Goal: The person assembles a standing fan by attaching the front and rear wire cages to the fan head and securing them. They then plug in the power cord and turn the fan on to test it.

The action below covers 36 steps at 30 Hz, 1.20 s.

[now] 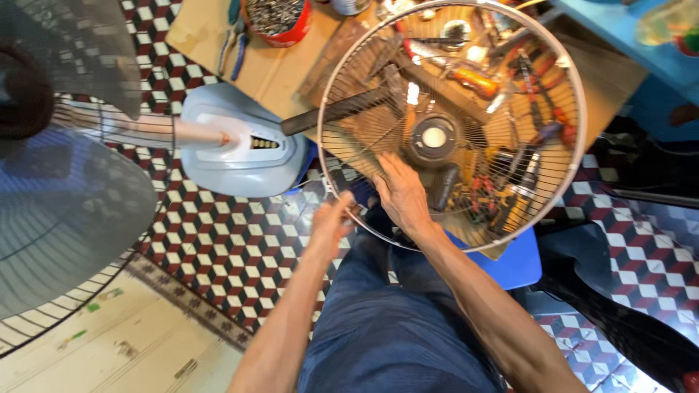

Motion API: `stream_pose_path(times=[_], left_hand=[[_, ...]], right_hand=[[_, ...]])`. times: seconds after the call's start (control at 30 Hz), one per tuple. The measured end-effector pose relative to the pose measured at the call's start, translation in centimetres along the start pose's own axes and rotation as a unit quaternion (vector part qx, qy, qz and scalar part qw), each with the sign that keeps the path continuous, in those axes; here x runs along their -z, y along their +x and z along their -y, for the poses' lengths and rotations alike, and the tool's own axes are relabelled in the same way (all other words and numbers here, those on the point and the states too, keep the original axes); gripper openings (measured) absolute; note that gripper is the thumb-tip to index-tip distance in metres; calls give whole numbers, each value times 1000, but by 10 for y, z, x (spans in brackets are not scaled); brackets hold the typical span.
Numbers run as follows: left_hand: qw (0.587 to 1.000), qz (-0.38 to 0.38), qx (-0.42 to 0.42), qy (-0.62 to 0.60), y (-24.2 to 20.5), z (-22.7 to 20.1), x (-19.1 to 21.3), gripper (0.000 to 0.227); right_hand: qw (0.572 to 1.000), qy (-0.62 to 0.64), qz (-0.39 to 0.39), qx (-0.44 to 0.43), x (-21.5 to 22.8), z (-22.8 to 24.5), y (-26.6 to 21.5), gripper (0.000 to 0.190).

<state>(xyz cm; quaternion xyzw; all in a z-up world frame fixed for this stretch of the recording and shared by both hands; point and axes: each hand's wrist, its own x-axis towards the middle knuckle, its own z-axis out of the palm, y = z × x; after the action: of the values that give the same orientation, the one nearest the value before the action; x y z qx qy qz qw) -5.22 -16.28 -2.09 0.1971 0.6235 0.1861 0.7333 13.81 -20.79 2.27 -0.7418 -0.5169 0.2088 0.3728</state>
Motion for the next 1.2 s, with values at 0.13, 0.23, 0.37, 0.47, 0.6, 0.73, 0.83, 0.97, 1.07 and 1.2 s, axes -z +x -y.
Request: stream_pose_path(times=[0.13,0.23,0.37,0.47,0.6,0.73,0.83,0.97,1.07,1.2], left_hand=[[998,-22,-41,38,-14,8,-7,26],[999,-30,-28,34,-17,1,-10,30],[998,-53,16,41,-21,-9,-16,34],[992,-99,31,70,-25,-13,-23,31],[990,-119,29,70,-30,-15,-29,30],[993,-99,-3,61,-32,-19,-27,29],[994,-83,-7,75,-35,-24,-20,29],[996,-51,26,73,-37,-33,-7,35],[974,-20,-118,193,-31,-49,7,46],[881,-161,-262,359,1,-70,7,77]], right_hand=[[994,-62,69,54,-48,-4,19,61],[986,-127,102,46,-61,-9,19,62],[982,-136,122,44,-61,-12,20,63],[982,-128,137,32,-60,-10,22,64],[983,-113,140,20,-60,-10,25,63],[983,-120,141,21,-59,-1,32,62],[983,-112,137,37,-46,10,38,64],[997,9,81,-7,12,11,30,64],[994,-20,-94,-48,91,-2,-1,49],[930,-203,-280,-127,168,-40,-44,40]])
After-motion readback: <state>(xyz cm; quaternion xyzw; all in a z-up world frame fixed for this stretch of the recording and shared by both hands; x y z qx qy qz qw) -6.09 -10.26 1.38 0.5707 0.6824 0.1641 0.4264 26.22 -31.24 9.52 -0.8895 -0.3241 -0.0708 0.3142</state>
